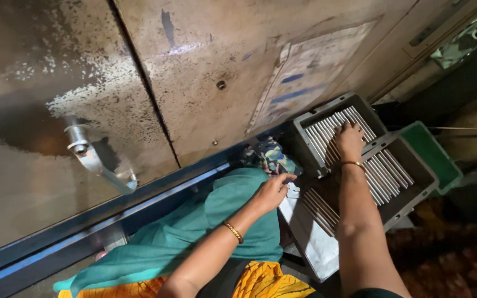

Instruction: The person opens a machine door, wipes the interior with a cloth, then uses a metal rod to scrub a specific area on the door. They repeat the wiping and scrubbing actions on the same spot before closing the door.

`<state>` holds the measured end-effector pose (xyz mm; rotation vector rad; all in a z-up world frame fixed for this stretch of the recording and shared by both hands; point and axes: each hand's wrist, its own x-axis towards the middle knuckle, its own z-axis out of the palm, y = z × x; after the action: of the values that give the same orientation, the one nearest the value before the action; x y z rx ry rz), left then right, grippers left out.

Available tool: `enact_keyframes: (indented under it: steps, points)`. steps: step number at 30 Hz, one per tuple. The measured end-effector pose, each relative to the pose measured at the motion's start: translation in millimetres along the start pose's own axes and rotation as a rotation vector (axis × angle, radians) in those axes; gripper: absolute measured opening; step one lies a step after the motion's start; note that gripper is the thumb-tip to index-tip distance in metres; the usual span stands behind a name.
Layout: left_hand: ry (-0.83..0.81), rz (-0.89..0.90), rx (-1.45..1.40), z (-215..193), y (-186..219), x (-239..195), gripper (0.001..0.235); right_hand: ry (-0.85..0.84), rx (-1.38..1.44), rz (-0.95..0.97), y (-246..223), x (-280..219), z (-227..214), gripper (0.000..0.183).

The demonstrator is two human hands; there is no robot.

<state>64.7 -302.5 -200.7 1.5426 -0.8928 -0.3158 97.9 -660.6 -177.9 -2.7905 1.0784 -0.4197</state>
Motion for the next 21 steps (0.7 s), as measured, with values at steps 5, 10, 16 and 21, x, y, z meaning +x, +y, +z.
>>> enact_keyframes:
  steps: [5,10,16,21]
  points:
    - [-0.044,-0.123,-0.016,1,3,-1,0.033,0.061,-0.098,-0.002,-1,-5,0,0.042]
    - [-0.027,-0.095,0.019,1,-1,-3,0.032,0.067,-0.037,0.002,-2,-8,1,0.040]
    - [-0.009,-0.105,-0.018,0,-6,-7,0.033,0.163,-0.082,-0.005,-4,-10,2,0.038]
    - [0.004,-0.130,-0.049,-10,4,-8,0.031,0.142,-0.069,0.020,-12,-15,-6,0.038]
